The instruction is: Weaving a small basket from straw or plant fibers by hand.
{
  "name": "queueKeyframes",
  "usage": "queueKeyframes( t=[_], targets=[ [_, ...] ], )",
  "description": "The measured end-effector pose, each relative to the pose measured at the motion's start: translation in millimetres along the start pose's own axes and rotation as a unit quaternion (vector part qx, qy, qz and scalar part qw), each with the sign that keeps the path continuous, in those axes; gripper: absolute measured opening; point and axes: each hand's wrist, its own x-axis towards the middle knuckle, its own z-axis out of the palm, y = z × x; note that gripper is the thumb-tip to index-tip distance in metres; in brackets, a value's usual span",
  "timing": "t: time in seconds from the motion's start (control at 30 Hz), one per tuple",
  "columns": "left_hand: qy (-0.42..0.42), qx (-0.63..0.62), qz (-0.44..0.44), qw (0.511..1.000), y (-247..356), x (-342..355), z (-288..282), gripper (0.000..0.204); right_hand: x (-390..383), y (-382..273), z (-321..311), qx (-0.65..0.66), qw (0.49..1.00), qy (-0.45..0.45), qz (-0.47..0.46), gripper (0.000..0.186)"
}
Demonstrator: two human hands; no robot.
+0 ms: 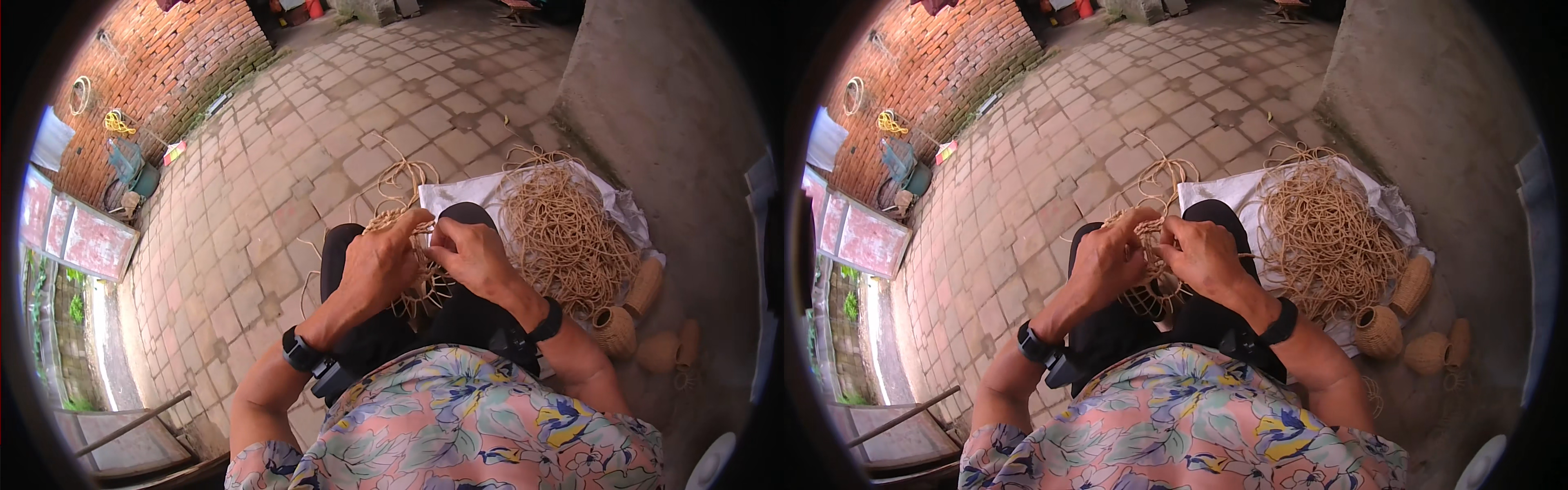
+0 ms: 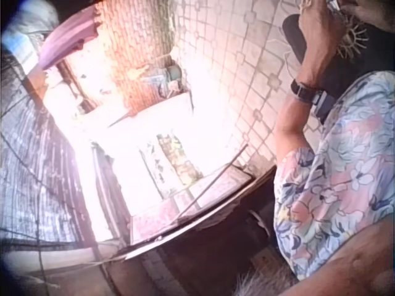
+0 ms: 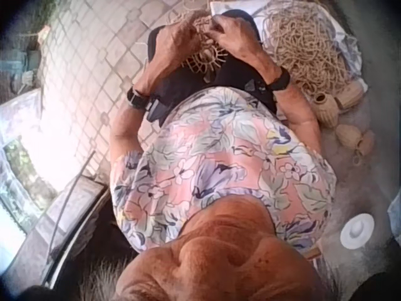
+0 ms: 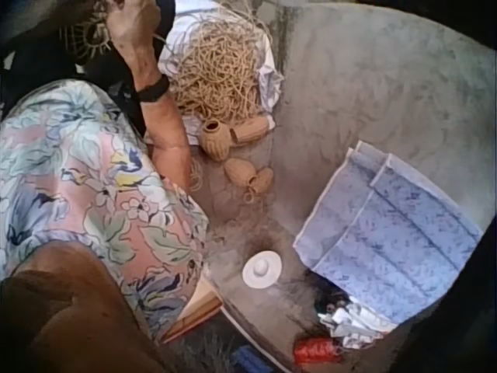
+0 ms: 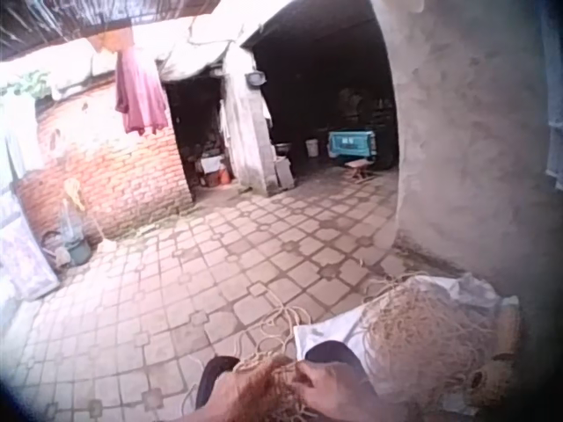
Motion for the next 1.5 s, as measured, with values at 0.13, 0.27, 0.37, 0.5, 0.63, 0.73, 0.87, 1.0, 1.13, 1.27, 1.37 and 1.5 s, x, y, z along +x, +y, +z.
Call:
queueKeyframes(
  t=[0.13, 0.27, 0.37, 0.5, 0.63, 0.73, 0.87, 1.0, 1.13, 1.27, 1.37, 1.5],
  targets=[
    [0.09, -0.054, -0.035, 0.994, -2, -17, -12, 0.04, 0, -6, -11, -0.048, 0.977, 0.124, -0.168, 0.013],
    [0.095, -0.37, -0.166, 0.909, -12, -31, -20, 0.035, 10, -6, -12, 0.12, 0.958, -0.048, -0.257, 0.022],
    [0.09, -0.624, -0.304, 0.714, -7, -35, -20, 0.034, 19, -12, -12, 0.066, 0.954, -0.097, -0.275, 0.024],
    [0.04, -0.684, -0.298, 0.665, -1, -37, -22, 0.029, 26, -13, -16, 0.012, 0.944, -0.139, -0.3, 0.023],
    [-0.005, -0.577, -0.227, 0.784, -23, -43, -23, 0.019, 33, -14, -15, -0.107, 0.923, -0.167, -0.331, 0.031],
    [0.112, -0.573, -0.208, 0.785, -50, -46, -29, 0.011, 35, -14, -17, -0.093, 0.929, -0.203, -0.294, 0.027],
    [0.134, -0.621, -0.251, 0.731, -72, -64, -26, 0.009, 35, 1, -31, 0.12, 0.967, -0.13, -0.183, 0.023],
    [0.117, -0.662, -0.25, 0.697, -71, -72, -28, 0.008, 17, -1, -42, 0.06, 0.965, -0.159, -0.2, 0.028],
    [0.121, -0.671, -0.237, 0.692, -66, -72, -26, 0.008, 4, -1, -24, 0.047, 0.956, -0.126, -0.261, 0.034],
    [0.11, -0.682, -0.227, 0.687, -60, -72, -27, 0.01, 8, 3, -17, 0.058, 0.944, -0.088, -0.313, 0.028],
    [0.105, -0.681, -0.225, 0.689, -57, -73, -27, 0.011, 11, 0, -23, -0.024, 0.947, -0.159, -0.277, 0.025],
    [0.148, -0.673, -0.223, 0.689, -53, -77, -24, 0.012, 14, -5, -27, -0.051, 0.939, -0.199, -0.277, 0.022]
  ],
)
